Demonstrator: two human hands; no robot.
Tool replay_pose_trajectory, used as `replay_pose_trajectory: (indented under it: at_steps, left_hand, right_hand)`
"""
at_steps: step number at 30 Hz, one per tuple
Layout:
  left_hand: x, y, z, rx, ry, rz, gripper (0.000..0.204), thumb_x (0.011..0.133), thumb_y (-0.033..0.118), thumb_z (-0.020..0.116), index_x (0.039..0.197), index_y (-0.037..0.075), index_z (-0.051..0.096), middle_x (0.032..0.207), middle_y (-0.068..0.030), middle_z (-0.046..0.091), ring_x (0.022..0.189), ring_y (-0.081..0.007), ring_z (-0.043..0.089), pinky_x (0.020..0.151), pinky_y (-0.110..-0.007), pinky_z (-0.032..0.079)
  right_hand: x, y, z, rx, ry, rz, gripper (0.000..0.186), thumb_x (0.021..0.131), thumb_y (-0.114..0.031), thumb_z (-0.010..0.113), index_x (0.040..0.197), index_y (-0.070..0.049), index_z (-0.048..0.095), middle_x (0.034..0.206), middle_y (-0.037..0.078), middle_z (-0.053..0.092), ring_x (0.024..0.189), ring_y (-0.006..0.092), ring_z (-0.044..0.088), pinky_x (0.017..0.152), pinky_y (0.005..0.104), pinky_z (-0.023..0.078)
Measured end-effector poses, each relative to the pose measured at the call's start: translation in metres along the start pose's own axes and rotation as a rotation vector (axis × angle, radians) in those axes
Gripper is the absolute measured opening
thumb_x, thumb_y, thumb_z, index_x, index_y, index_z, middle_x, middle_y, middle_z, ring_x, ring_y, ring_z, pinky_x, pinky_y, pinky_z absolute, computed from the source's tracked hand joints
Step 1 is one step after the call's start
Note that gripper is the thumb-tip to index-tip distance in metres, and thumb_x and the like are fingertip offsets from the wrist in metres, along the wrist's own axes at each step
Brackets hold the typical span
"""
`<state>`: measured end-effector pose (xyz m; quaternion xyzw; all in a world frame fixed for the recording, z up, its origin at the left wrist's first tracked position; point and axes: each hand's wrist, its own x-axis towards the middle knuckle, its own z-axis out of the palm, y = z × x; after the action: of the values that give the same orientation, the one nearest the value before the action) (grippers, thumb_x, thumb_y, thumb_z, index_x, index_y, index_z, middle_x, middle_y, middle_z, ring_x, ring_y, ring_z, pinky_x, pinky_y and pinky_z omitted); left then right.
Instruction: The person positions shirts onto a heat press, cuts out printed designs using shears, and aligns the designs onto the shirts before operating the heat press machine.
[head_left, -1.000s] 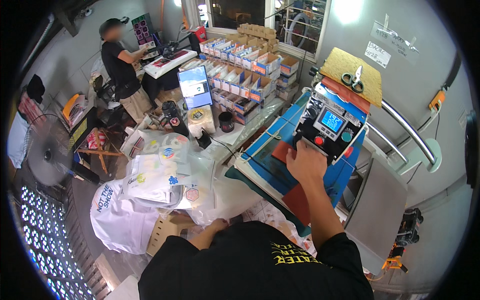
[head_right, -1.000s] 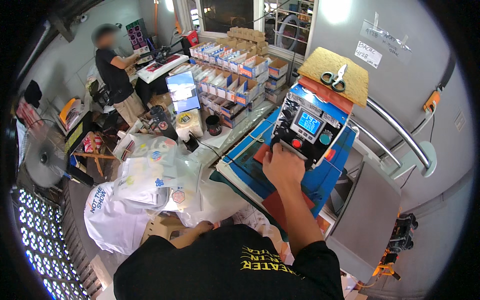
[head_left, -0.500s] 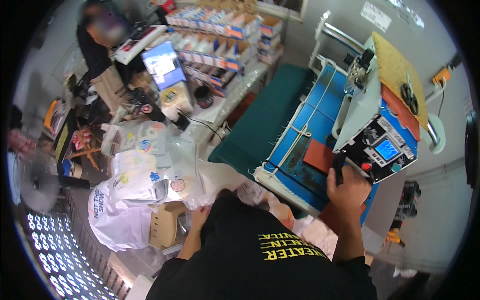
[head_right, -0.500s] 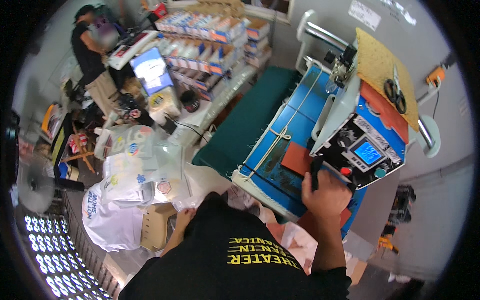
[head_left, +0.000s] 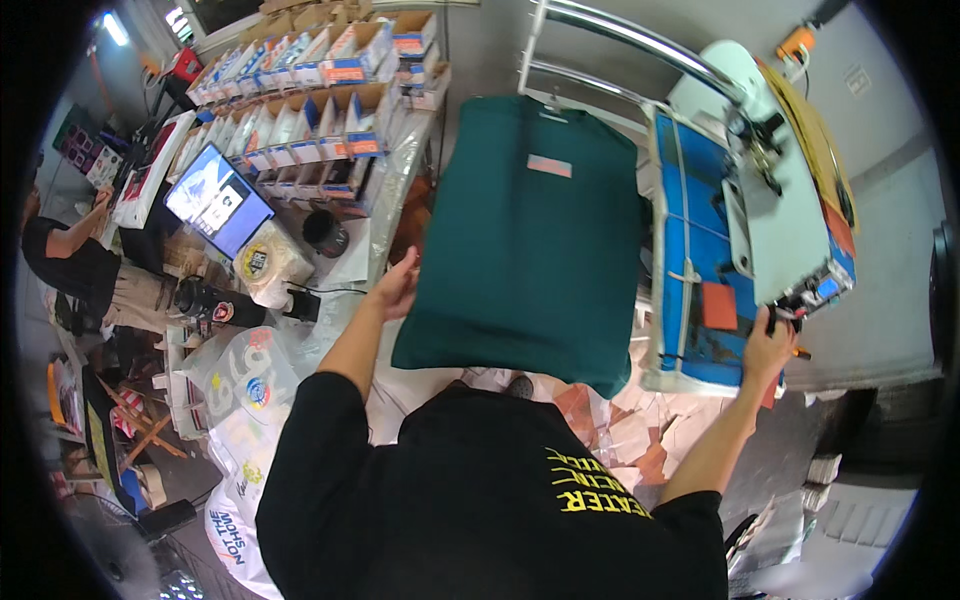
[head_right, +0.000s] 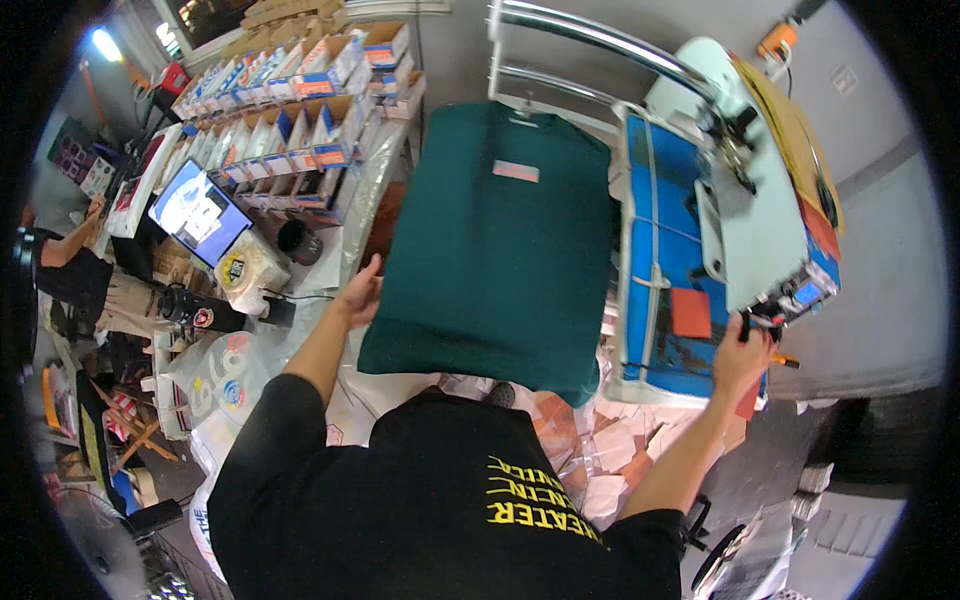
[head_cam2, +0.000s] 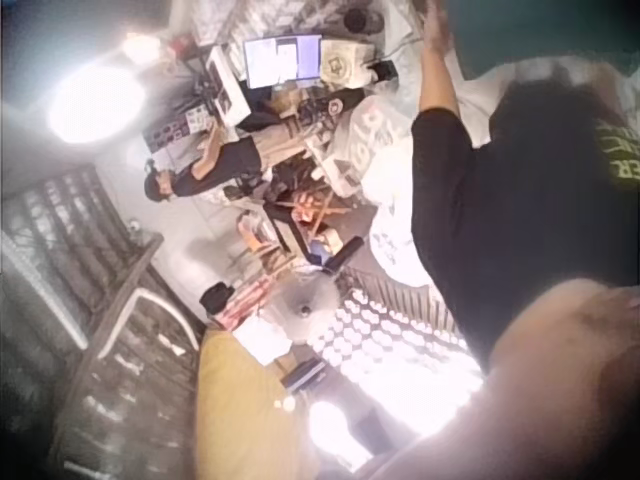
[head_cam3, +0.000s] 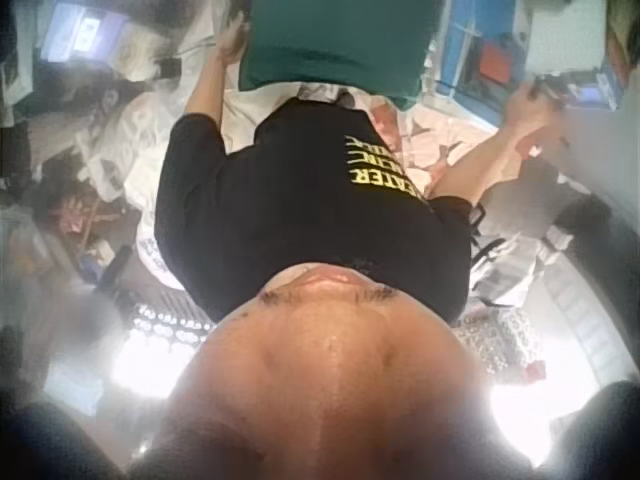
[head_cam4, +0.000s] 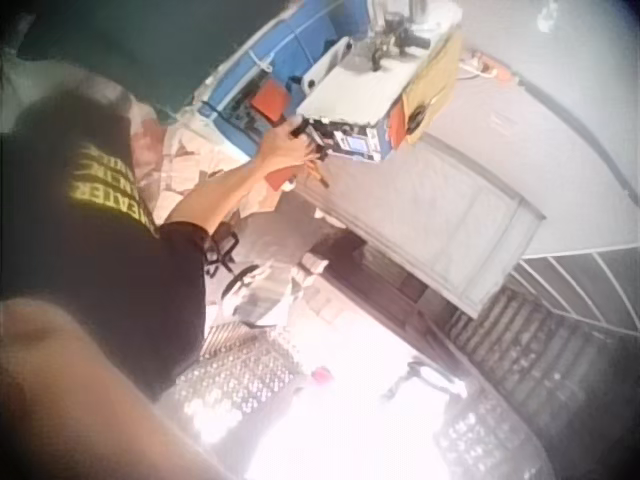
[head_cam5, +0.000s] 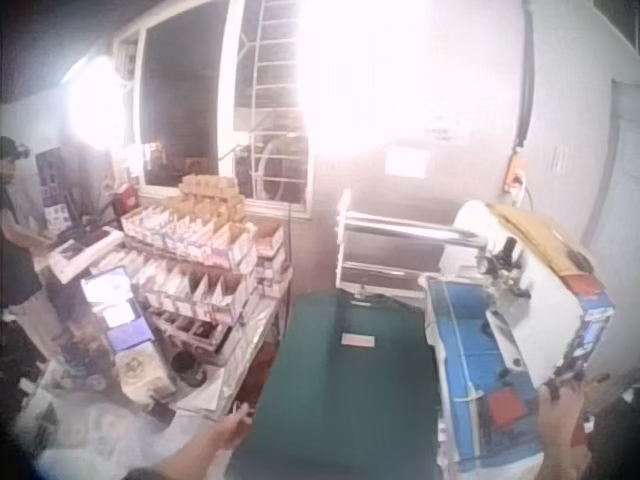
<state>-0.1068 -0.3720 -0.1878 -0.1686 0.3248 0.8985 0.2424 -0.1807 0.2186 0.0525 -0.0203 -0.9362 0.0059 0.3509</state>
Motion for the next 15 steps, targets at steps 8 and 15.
replay_pose_trajectory:
  at_steps: [8, 15]
  left_hand:
    - [0.117, 0.098, 0.032, -0.068, -0.017, 0.192, 0.057, 0.096, 0.042, 0.058, 0.132, -0.002, 0.052, 0.128, -0.0188, 0.059, 0.115, -0.0294, 0.059, 0.099, -0.044, 0.048]
    - [0.191, 0.172, 0.038, -0.028, 0.640, 0.690, 0.057, 0.078, 0.037, 0.079, 0.099, -0.014, 0.066, 0.097, -0.0178, 0.070, 0.085, -0.0231, 0.068, 0.075, -0.038, 0.054]
  right_hand:
    - [0.007, 0.095, 0.004, -0.150, -0.270, 0.243, 0.050, 0.094, -0.038, 0.059, 0.102, 0.011, 0.061, 0.107, 0.030, 0.060, 0.103, 0.0473, 0.056, 0.091, 0.0508, 0.043]
    - [0.023, 0.115, 0.023, -0.692, -0.402, 0.249, 0.075, 0.082, -0.040, 0.072, 0.130, 0.009, 0.043, 0.123, 0.026, 0.058, 0.110, 0.0421, 0.058, 0.100, 0.0476, 0.044]
